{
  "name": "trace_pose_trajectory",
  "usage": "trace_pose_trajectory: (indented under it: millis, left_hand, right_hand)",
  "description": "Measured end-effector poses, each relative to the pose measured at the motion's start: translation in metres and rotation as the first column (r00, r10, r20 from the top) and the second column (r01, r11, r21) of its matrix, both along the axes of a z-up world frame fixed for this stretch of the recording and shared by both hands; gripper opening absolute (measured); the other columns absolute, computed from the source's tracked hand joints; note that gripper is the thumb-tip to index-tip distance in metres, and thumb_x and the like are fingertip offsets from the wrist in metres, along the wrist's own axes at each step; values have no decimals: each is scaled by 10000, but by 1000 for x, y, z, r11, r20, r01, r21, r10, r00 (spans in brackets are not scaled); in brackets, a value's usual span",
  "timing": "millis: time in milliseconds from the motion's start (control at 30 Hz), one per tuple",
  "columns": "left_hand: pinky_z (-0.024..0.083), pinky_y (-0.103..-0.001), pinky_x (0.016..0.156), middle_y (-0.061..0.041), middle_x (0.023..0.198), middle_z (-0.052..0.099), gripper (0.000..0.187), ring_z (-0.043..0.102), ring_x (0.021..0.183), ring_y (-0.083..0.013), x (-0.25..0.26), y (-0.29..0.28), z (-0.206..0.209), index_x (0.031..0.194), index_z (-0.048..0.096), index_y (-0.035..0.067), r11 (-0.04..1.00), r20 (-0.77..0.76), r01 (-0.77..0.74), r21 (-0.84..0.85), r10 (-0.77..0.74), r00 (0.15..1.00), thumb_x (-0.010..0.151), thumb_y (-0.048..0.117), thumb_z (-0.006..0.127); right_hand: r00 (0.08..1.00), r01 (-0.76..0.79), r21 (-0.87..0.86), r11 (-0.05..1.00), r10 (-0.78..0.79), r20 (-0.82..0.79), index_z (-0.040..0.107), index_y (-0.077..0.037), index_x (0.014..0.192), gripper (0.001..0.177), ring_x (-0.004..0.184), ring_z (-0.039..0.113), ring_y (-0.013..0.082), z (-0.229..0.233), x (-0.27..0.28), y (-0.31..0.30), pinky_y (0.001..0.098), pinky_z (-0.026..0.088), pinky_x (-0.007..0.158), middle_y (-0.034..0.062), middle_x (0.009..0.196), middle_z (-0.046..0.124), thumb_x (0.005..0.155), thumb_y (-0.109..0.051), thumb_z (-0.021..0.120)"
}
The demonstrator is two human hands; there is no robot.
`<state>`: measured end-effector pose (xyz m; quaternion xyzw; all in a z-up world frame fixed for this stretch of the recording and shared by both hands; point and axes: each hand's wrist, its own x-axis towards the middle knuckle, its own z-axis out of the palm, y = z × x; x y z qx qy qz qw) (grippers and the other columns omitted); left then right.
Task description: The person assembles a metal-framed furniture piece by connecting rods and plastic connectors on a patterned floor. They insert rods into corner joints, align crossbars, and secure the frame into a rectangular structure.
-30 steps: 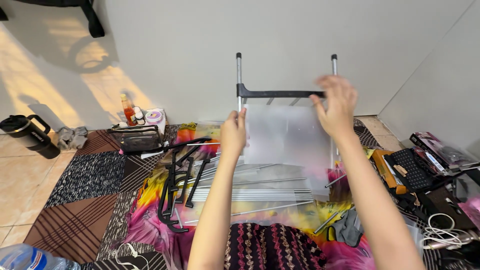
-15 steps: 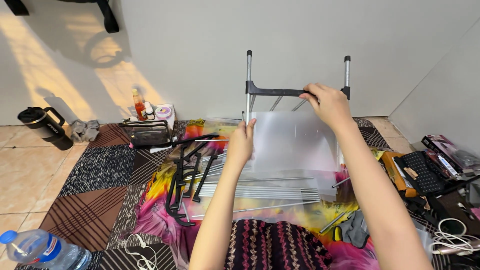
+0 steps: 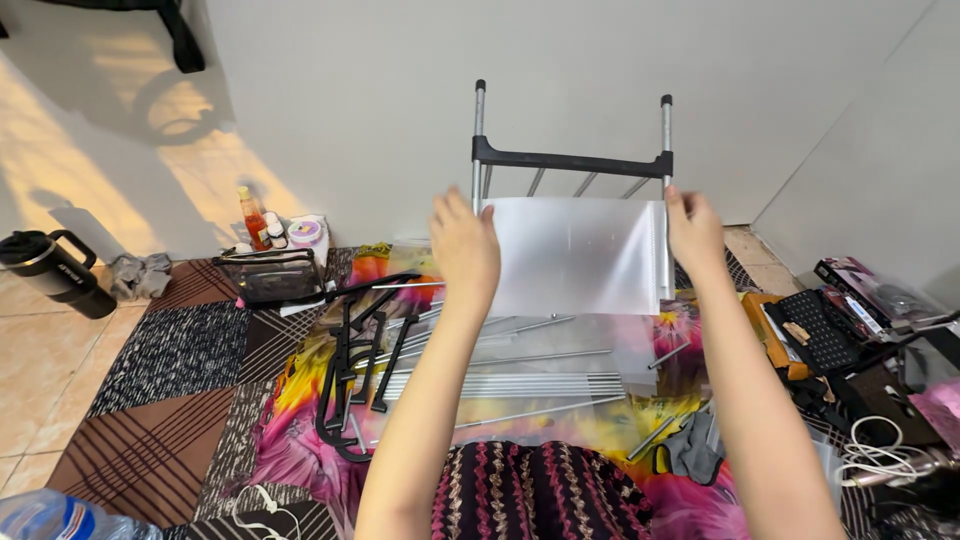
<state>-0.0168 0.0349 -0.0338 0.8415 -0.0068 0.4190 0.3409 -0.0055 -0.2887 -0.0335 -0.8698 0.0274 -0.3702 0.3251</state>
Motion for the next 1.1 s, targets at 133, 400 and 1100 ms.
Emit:
trace_pose_trajectory:
  millis: [133,400,1100]
  left_hand:
    - [405,-560,1058,-137,1326,579,620,513,1284,-330,29,-46,22,1398,497,62,924,259,41,381,-149,955,881,336,701]
    - [470,-495,878,-39,919,690,224,654,889,-270,76,-131,21,1037,713,183,843,210,168,511,-312,927,946,384,676]
    - [400,-452,741,-39,762,656,260,606,719,-261,76,-112,22,881,717,166,894,115,240,378,-302,946,892,425,699]
  right_hand:
    - [980,-60,210,976,97,-173,695,28,1111,623,789,657,231,-18,-6,-2,400,514,771,114,788,676,1092,-524,409]
    - [984,-23,203,979,58,-167,679,3,1178,568,681,648,262,-19,-10,12,408,522,687,155,697,663,1084,-482,399]
    - [969,27,91,996,-4,-247,541,44,1290,566,1053,620,457,-20,-54,35,522,488,912,295,1059,649,1158,-496,437]
